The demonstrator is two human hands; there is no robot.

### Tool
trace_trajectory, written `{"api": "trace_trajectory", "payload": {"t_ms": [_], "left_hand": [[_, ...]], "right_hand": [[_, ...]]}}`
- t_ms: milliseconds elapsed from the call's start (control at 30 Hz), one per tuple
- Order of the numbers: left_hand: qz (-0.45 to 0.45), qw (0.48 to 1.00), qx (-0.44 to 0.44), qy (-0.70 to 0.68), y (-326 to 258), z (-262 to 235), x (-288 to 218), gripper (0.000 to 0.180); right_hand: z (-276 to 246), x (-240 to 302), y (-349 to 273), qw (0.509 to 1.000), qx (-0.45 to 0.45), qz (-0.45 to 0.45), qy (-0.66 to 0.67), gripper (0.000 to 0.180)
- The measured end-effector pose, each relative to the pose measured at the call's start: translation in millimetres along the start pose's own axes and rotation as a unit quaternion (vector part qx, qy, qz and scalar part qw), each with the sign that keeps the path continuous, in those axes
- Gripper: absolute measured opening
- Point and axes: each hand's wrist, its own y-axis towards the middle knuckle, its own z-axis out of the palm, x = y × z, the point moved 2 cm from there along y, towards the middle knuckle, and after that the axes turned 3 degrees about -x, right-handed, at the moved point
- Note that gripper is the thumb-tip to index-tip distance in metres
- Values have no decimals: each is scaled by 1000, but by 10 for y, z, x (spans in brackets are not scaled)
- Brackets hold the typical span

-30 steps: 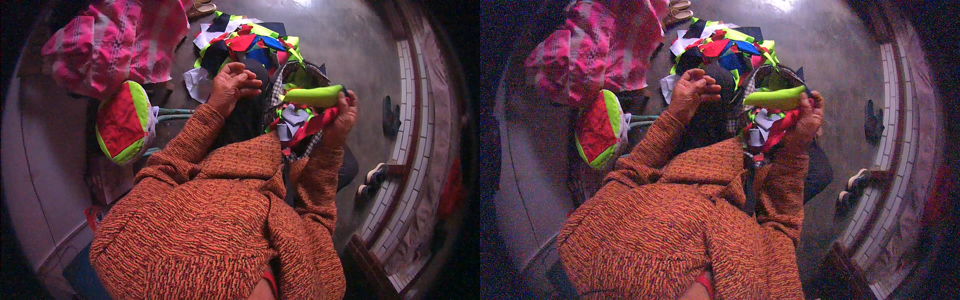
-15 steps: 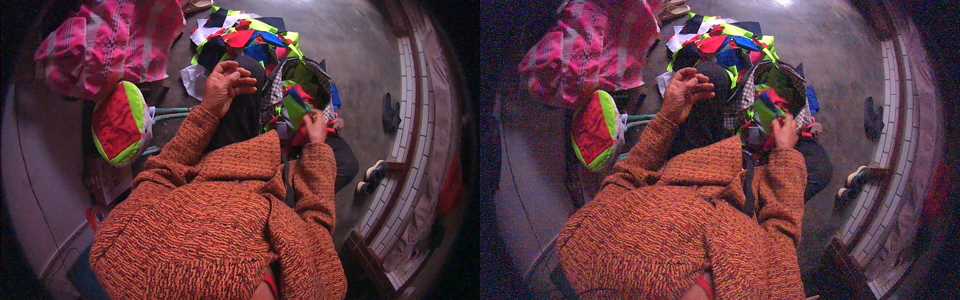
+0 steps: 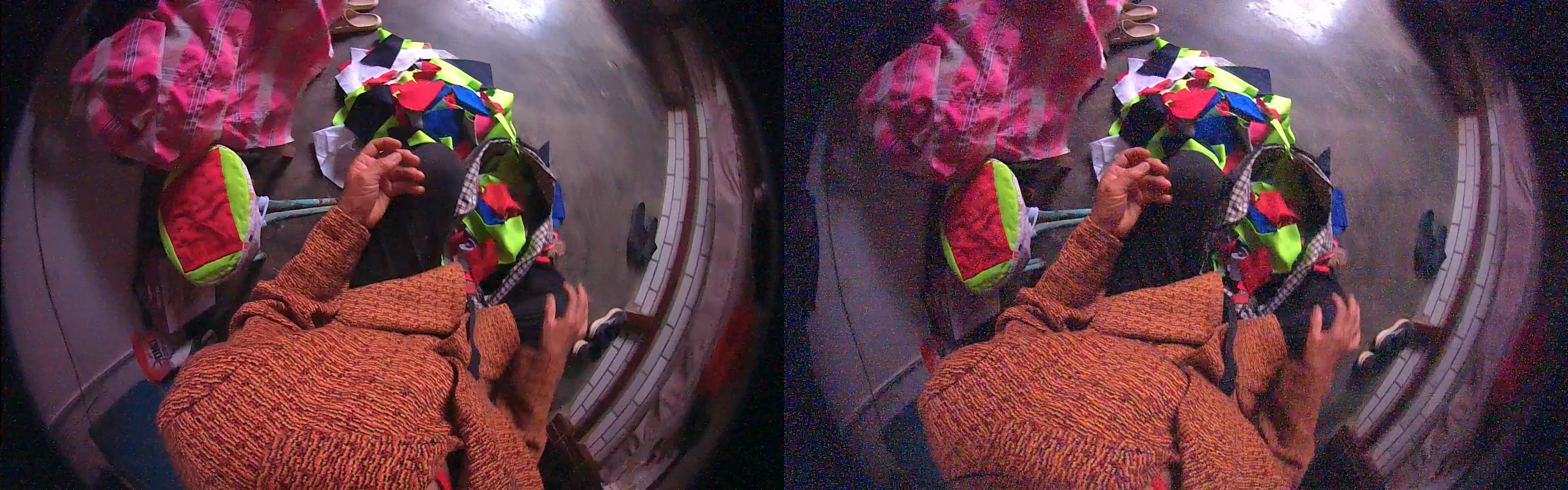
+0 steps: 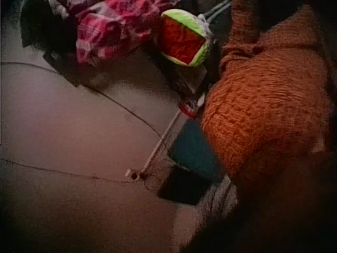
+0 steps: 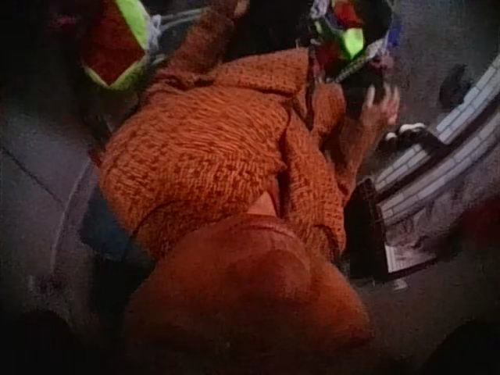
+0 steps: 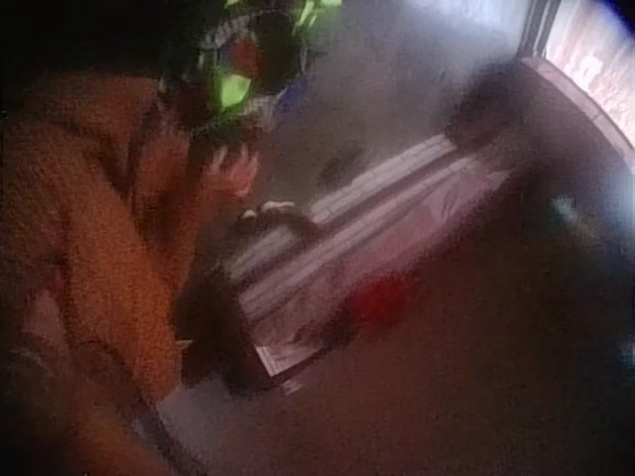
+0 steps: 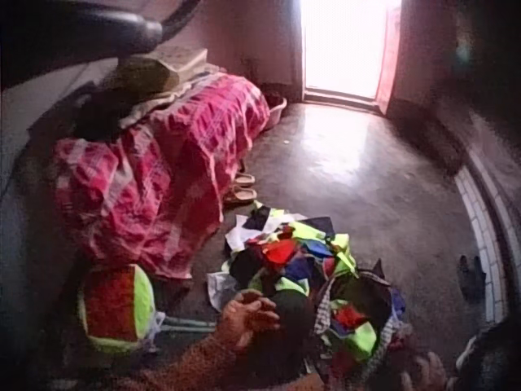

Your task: The person sits on the floor and sorts through a pile of colorful fabric pieces, picking them up one by one and placing them into a woven basket. The person handles various colors including green, red, blue, and white, occasionally folding or adjusting the pieces before placing them in the basket.

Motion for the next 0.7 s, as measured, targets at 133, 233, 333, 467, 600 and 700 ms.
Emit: {"api": "trace_trajectory", "payload": {"t_ms": [133,233,333,467,600,700], "left_hand": [[32,984,-156,77,323,-689,-75,17],[-18,964,-233,130,542,-1280,2,19],[-59,937,-292,182,752,-1734,94,25],[-60,889,-364,272,1067,-2204,234,34],[-39,825,-404,394,1385,-2409,280,48],[-36,788,-418,451,1680,-2439,253,56]], "right_hand": [[39,-292,-586,997,30,64,8,46],[177,-214,-748,999,-31,37,-6,42],[237,-232,-686,999,-43,21,-15,40],[208,-228,-617,999,-27,33,-23,40],[238,-318,-584,999,-21,17,-31,39],[245,-330,-546,999,3,24,-39,41]]}}
